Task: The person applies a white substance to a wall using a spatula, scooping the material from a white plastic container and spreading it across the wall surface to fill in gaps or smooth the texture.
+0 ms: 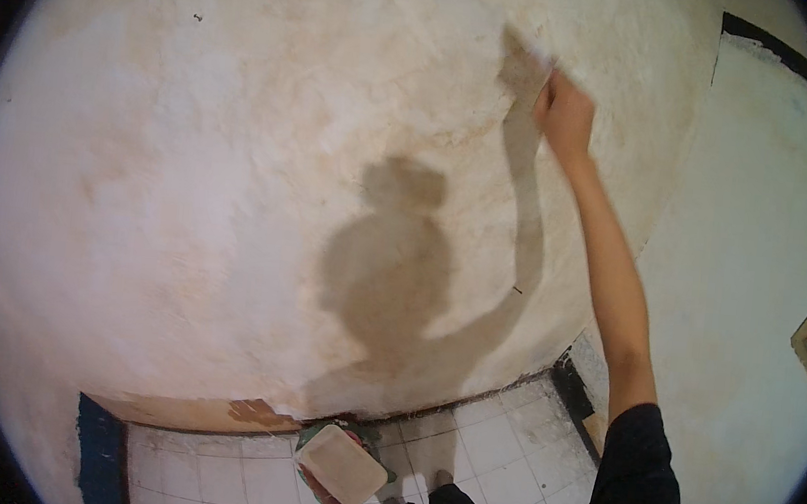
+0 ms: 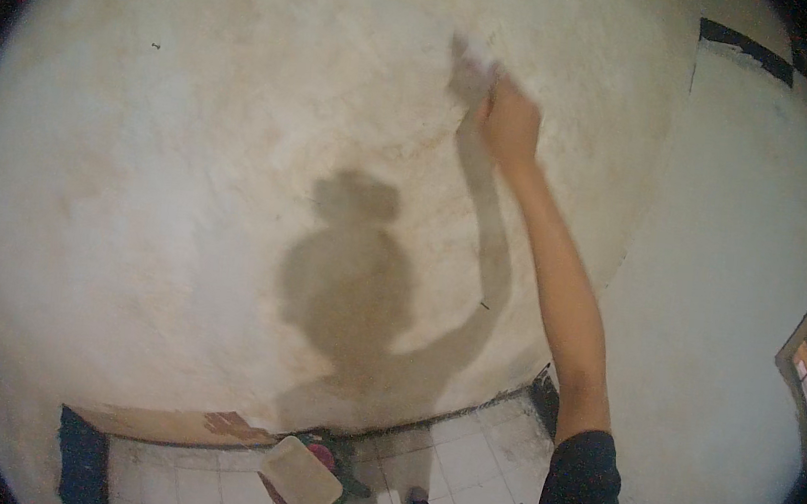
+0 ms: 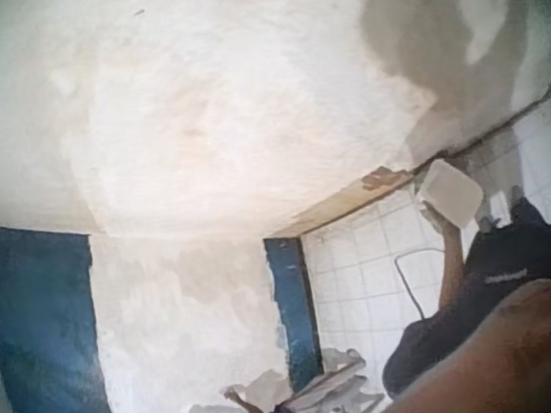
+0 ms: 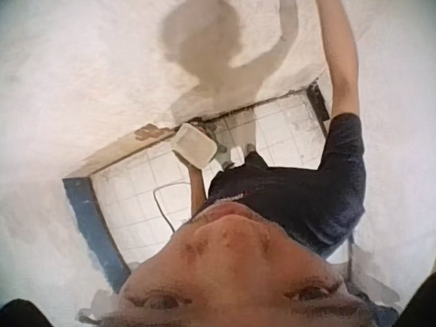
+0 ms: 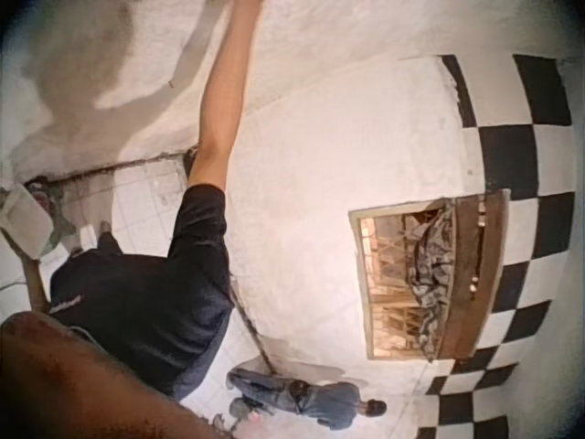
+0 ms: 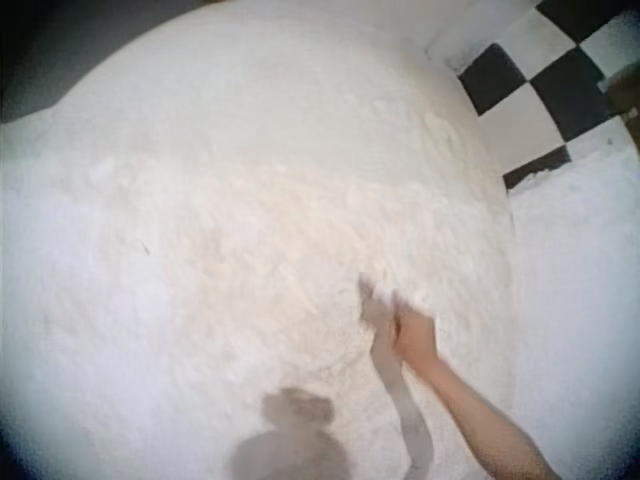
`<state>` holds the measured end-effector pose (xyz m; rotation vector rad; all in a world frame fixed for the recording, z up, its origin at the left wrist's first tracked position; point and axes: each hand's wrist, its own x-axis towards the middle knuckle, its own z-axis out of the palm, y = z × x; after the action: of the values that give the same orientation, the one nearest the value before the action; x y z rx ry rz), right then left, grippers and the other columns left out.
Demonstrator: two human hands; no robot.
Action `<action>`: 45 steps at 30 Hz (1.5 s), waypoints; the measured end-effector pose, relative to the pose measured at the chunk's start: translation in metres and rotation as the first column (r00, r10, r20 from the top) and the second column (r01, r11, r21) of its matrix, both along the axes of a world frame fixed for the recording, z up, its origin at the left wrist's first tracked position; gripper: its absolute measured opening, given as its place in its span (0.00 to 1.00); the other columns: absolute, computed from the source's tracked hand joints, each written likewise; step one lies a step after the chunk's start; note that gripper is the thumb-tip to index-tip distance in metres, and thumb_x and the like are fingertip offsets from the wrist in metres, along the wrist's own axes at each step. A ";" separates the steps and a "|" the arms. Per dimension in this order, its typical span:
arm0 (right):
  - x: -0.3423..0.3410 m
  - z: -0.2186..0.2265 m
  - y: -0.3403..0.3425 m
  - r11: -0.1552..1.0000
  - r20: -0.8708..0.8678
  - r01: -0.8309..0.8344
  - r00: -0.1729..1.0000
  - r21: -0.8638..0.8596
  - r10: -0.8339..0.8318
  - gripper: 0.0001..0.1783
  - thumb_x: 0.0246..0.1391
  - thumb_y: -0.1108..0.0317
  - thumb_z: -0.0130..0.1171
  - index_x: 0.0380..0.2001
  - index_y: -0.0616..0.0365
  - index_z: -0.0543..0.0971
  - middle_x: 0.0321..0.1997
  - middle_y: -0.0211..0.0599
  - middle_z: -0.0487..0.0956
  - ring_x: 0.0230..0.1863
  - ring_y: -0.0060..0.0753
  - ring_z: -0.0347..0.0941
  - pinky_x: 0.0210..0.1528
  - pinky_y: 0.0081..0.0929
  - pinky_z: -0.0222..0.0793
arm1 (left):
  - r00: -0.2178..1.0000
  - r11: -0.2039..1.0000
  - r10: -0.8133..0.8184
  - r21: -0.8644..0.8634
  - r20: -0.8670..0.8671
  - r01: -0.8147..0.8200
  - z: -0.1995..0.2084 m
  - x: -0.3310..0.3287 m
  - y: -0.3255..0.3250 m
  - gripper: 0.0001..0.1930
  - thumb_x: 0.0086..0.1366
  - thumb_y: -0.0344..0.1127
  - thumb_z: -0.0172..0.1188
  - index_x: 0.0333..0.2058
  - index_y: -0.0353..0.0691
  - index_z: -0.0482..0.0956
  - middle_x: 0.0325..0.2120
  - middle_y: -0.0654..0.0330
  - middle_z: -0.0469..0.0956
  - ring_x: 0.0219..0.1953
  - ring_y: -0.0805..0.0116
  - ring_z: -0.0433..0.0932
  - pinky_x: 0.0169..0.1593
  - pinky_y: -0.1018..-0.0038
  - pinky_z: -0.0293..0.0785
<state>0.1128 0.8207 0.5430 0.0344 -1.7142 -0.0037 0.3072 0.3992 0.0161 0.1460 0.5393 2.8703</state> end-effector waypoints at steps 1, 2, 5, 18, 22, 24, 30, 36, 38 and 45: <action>0.000 0.035 0.002 0.998 -0.173 0.021 0.985 0.060 -0.010 0.08 0.47 0.71 0.53 0.32 0.60 0.77 0.22 0.49 0.77 0.24 0.53 0.74 0.29 0.43 0.70 | 1.000 0.999 -0.010 -0.034 -0.029 0.009 0.011 0.000 0.003 0.49 0.51 0.77 0.47 0.57 0.38 0.63 0.51 0.45 0.69 0.50 0.48 0.71 0.53 0.52 0.69; -0.011 0.065 0.013 0.997 -0.168 0.076 0.983 0.029 -0.070 0.09 0.47 0.70 0.53 0.32 0.60 0.78 0.23 0.48 0.77 0.25 0.53 0.75 0.29 0.44 0.70 | 0.998 0.998 -0.022 -0.067 -0.064 0.018 0.025 0.000 0.006 0.49 0.51 0.77 0.47 0.57 0.37 0.63 0.51 0.45 0.69 0.50 0.48 0.71 0.52 0.53 0.69; -0.032 0.072 -0.008 0.992 -0.071 0.097 0.993 0.083 -0.091 0.10 0.45 0.69 0.53 0.31 0.59 0.78 0.26 0.48 0.78 0.27 0.53 0.75 0.30 0.45 0.71 | 0.995 0.981 0.093 -0.168 -0.040 -0.099 0.106 0.017 0.018 0.53 0.48 0.79 0.48 0.55 0.32 0.63 0.45 0.44 0.69 0.43 0.55 0.73 0.45 0.63 0.74; -0.001 -0.274 -0.105 0.707 0.484 -0.311 0.874 0.636 -0.051 0.20 0.50 0.67 0.50 0.44 0.69 0.75 0.49 0.61 0.75 0.52 0.52 0.73 0.57 0.44 0.67 | 0.974 0.997 0.079 -0.034 0.214 -0.073 -0.044 0.015 0.007 0.50 0.48 0.79 0.48 0.56 0.38 0.64 0.47 0.41 0.69 0.45 0.48 0.72 0.50 0.54 0.71; 0.007 -0.211 -0.075 0.994 0.620 0.013 0.781 0.107 -0.077 0.15 0.49 0.70 0.50 0.39 0.64 0.77 0.32 0.48 0.79 0.36 0.45 0.77 0.37 0.42 0.73 | 0.945 0.987 0.151 -0.100 0.289 -0.127 -0.074 0.016 -0.023 0.50 0.49 0.79 0.47 0.57 0.39 0.64 0.45 0.44 0.71 0.43 0.49 0.73 0.46 0.54 0.73; 0.013 -0.142 -0.013 0.982 -0.020 0.015 1.000 -0.190 -0.019 0.04 0.45 0.73 0.54 0.25 0.61 0.76 0.23 0.48 0.75 0.22 0.50 0.71 0.24 0.41 0.66 | 0.961 0.995 0.068 -0.084 0.268 -0.047 -0.067 0.013 0.011 0.49 0.50 0.78 0.47 0.57 0.40 0.64 0.45 0.45 0.72 0.43 0.49 0.74 0.45 0.54 0.75; -0.040 -0.231 -0.003 0.955 0.177 -0.174 0.959 -0.242 0.220 0.19 0.47 0.73 0.53 0.45 0.65 0.75 0.39 0.55 0.78 0.33 0.50 0.76 0.33 0.40 0.72 | 0.982 0.994 -0.075 -0.062 0.176 0.087 -0.032 -0.003 0.037 0.46 0.53 0.77 0.45 0.58 0.42 0.63 0.47 0.48 0.73 0.45 0.48 0.75 0.48 0.51 0.75; 0.055 -0.364 -0.054 0.974 0.488 -0.214 0.843 -0.080 0.226 0.18 0.48 0.76 0.52 0.45 0.66 0.75 0.49 0.54 0.76 0.50 0.51 0.74 0.47 0.40 0.72 | 0.976 0.987 -0.163 0.016 0.147 0.163 -0.024 -0.002 0.089 0.42 0.57 0.73 0.44 0.58 0.43 0.64 0.50 0.50 0.71 0.50 0.49 0.72 0.53 0.52 0.71; 0.096 -0.363 -0.054 0.858 0.504 -0.136 0.759 -0.496 0.412 0.11 0.50 0.75 0.51 0.36 0.66 0.78 0.29 0.51 0.79 0.32 0.50 0.77 0.32 0.40 0.71 | 0.973 0.986 -0.161 -0.006 0.163 0.164 -0.027 -0.003 0.110 0.42 0.57 0.73 0.44 0.58 0.43 0.64 0.51 0.51 0.71 0.51 0.50 0.72 0.54 0.52 0.70; 0.204 -0.334 -0.014 0.572 0.444 -0.111 0.517 -0.813 0.732 0.10 0.52 0.68 0.52 0.22 0.65 0.73 0.20 0.55 0.73 0.22 0.55 0.71 0.23 0.38 0.63 | 0.957 0.975 -0.193 -0.067 0.215 0.211 -0.029 -0.010 0.209 0.41 0.57 0.71 0.46 0.59 0.43 0.63 0.52 0.52 0.70 0.52 0.51 0.72 0.55 0.54 0.70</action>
<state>0.3167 0.8070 0.2088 -0.0873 -2.3916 1.2958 0.2976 0.6082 -0.0132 -0.1071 0.5741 2.6166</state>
